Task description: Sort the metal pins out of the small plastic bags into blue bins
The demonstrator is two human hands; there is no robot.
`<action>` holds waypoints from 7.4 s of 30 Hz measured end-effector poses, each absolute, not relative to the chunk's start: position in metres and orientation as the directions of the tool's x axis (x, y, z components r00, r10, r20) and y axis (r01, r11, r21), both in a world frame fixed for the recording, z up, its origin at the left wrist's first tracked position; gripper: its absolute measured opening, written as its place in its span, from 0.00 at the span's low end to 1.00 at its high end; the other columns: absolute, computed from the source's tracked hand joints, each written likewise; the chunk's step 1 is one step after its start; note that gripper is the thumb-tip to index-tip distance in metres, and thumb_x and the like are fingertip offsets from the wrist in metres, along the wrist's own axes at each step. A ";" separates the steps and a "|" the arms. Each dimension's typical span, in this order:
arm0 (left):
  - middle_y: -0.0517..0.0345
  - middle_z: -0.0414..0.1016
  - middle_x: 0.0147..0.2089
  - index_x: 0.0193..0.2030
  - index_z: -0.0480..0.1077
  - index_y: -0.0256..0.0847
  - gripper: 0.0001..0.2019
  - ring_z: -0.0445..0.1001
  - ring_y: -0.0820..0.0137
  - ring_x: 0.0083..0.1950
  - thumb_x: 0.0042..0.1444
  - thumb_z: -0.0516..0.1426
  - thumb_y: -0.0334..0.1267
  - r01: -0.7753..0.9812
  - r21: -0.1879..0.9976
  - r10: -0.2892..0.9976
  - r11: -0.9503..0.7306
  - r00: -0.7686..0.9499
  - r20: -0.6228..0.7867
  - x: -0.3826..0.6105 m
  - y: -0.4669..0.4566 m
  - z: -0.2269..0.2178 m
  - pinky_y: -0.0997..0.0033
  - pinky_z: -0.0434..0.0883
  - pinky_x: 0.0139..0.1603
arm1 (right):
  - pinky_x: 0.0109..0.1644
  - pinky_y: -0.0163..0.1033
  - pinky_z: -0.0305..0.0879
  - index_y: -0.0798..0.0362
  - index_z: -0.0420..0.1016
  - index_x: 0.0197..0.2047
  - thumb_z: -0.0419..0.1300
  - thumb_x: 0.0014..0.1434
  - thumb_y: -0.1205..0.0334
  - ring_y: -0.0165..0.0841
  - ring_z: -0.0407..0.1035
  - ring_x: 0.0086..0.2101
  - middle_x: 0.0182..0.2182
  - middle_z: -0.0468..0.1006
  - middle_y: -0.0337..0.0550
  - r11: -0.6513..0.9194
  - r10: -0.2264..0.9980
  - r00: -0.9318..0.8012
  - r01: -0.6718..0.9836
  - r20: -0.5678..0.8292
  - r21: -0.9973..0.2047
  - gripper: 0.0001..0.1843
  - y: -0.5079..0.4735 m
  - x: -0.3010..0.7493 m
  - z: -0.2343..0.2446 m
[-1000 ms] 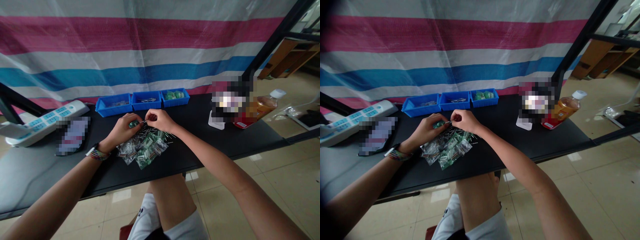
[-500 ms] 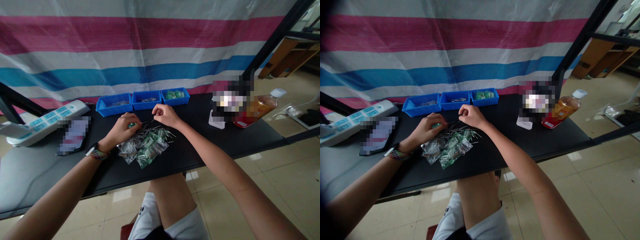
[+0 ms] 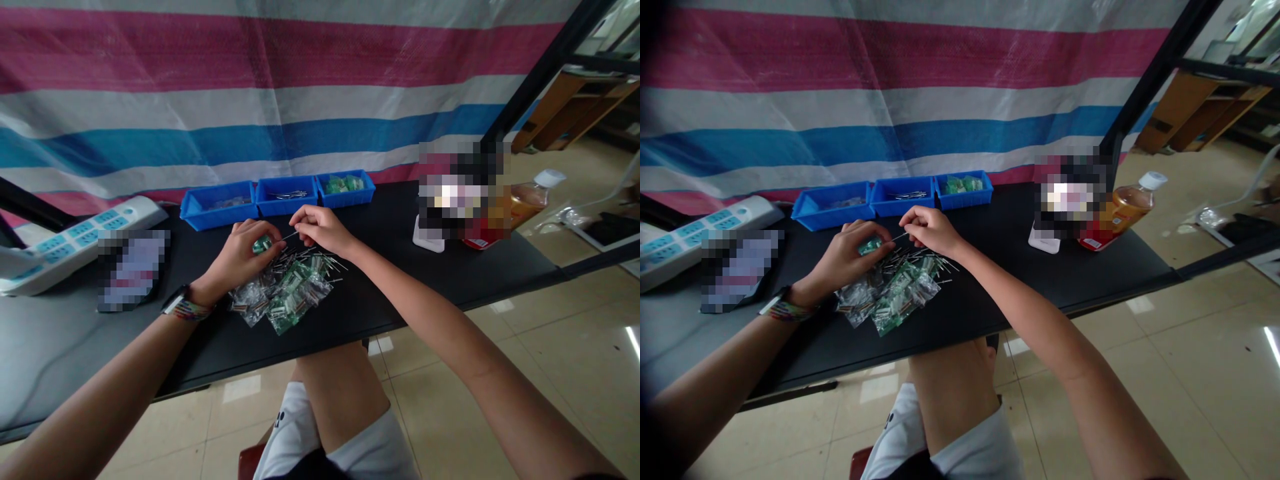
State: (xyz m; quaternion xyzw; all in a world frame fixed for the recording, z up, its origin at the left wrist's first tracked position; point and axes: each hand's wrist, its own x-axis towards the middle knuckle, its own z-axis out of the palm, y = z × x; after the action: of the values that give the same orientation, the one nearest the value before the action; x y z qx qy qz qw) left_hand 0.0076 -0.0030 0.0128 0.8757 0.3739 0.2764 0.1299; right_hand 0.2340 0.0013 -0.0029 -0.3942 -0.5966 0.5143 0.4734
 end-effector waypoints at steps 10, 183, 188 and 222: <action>0.55 0.80 0.35 0.35 0.74 0.43 0.17 0.74 0.61 0.42 0.72 0.54 0.48 0.565 0.479 0.740 -0.672 0.521 0.425 0.008 -0.004 0.014 0.60 0.67 0.50 | 0.26 0.29 0.67 0.53 0.75 0.40 0.64 0.66 0.65 0.26 0.71 0.24 0.27 0.77 0.35 0.209 0.948 -0.244 0.002 0.202 -0.978 0.02 -0.004 0.228 -0.006; 0.54 0.80 0.38 0.41 0.76 0.39 0.16 0.77 0.66 0.39 0.60 0.66 0.52 0.320 0.827 0.854 -0.463 0.410 0.319 0.003 0.003 0.014 0.67 0.73 0.43 | 0.40 0.39 0.64 0.52 0.75 0.32 0.65 0.65 0.39 0.34 0.72 0.32 0.29 0.79 0.40 0.401 0.902 -0.241 0.165 0.358 -0.901 0.23 0.002 0.232 -0.015; 0.54 0.79 0.37 0.40 0.77 0.39 0.18 0.75 0.66 0.37 0.63 0.64 0.54 0.350 0.824 0.869 -0.446 0.391 0.304 0.002 0.003 0.013 0.68 0.70 0.40 | 0.44 0.41 0.71 0.51 0.77 0.40 0.68 0.61 0.49 0.35 0.75 0.36 0.34 0.80 0.40 0.360 0.913 -0.223 0.053 0.341 -0.931 0.14 0.001 0.229 -0.015; 0.53 0.82 0.36 0.38 0.77 0.40 0.20 0.77 0.64 0.37 0.68 0.57 0.55 0.455 0.747 0.858 -0.485 0.411 0.307 -0.003 0.002 0.023 0.67 0.71 0.40 | 0.31 0.37 0.74 0.51 0.77 0.34 0.76 0.52 0.50 0.30 0.73 0.26 0.29 0.78 0.37 0.277 0.944 -0.162 -0.092 0.289 -0.956 0.17 0.004 0.231 -0.007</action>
State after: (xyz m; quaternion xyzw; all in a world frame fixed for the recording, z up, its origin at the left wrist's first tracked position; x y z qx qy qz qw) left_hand -0.0026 0.0018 0.0227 0.7884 0.4165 0.3478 0.2897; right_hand 0.2308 0.0042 -0.0074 -0.3601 -0.5909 0.4815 0.5379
